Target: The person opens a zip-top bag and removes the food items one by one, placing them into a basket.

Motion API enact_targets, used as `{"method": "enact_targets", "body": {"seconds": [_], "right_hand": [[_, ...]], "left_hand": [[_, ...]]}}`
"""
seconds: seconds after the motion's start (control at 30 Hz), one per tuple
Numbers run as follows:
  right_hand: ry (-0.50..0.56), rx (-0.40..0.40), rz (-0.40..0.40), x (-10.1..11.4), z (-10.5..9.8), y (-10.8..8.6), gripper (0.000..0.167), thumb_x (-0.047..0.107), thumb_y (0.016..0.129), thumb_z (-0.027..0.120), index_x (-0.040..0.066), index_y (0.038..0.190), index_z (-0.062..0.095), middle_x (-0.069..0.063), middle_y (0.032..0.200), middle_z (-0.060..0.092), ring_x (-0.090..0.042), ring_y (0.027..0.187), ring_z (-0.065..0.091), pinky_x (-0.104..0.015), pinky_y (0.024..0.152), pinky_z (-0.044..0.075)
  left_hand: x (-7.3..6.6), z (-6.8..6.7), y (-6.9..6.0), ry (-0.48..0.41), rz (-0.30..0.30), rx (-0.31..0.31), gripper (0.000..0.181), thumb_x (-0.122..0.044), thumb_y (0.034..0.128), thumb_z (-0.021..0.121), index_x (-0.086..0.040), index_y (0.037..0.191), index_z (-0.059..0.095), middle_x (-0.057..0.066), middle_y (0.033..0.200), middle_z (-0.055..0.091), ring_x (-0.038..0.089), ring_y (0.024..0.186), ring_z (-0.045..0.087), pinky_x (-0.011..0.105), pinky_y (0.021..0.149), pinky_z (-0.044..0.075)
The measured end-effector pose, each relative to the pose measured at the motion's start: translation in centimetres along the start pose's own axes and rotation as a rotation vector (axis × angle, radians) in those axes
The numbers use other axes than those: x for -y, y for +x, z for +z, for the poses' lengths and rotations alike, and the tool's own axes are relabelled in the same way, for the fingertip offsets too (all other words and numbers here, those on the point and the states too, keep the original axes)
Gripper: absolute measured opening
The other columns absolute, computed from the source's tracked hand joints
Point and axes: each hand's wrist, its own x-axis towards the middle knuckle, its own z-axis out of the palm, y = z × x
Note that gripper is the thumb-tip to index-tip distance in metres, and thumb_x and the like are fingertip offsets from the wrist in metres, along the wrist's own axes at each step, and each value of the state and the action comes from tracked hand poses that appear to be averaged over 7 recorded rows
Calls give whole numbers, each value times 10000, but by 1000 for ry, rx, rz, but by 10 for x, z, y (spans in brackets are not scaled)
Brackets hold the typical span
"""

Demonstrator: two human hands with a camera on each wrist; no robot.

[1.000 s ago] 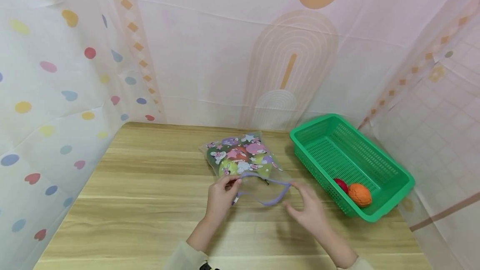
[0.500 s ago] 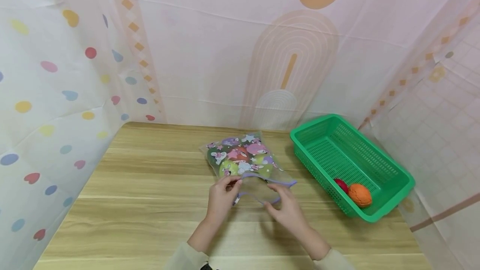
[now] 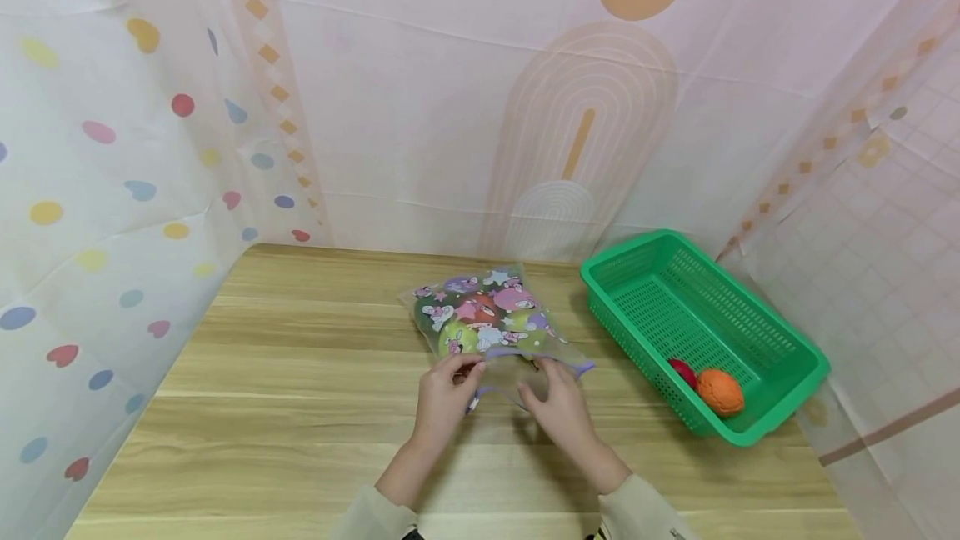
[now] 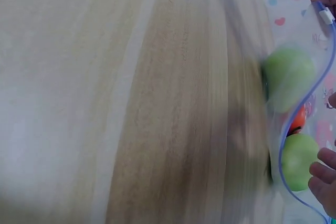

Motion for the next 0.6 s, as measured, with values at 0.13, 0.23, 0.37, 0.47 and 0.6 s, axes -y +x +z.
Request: {"method": "enact_targets", "body": {"seconds": [0.13,0.23,0.37,0.47,0.6], "right_hand": [[-13,-27,10,0,5,8,467,242,826,690,23,1215,550,-204,1134,598,-385,1069,542,-527,906,454],[-49,-25,21,-2,10,12,510,231,812,696,-20,1227,540,-249,1166,576,-418,1085,525,-534,911,448],[-84,-3,75,-6,18,17,602,225,782,701,-73,1267,505,-268,1133,589,-407,1002,572,-504,853,487],[-62,-12,115,-8,22,23,676,216,761,714,-64,1316,449,-253,1069,605,-389,922,596,-486,775,516],[-11,-74,111,-9,28,32,722,190,748,734,-50,1338,395,-281,1217,511,-430,1080,530,-521,873,484]], "left_hand": [[1,1,0,-5,10,-1,68,-54,838,682,-12,886,703,54,826,674,132,702,617,196,632,541],[2,1,0,-4,18,-2,65,-48,836,682,-8,884,702,50,824,673,124,697,611,196,628,539],[0,1,-1,-5,21,0,66,-44,832,684,-3,881,702,47,818,670,116,688,598,194,619,535],[0,1,-1,-11,15,4,67,-45,832,684,-2,881,703,44,816,668,112,686,592,191,616,532],[0,1,-1,-12,10,6,70,-48,836,682,0,882,703,42,818,667,111,691,589,189,618,529]]}}
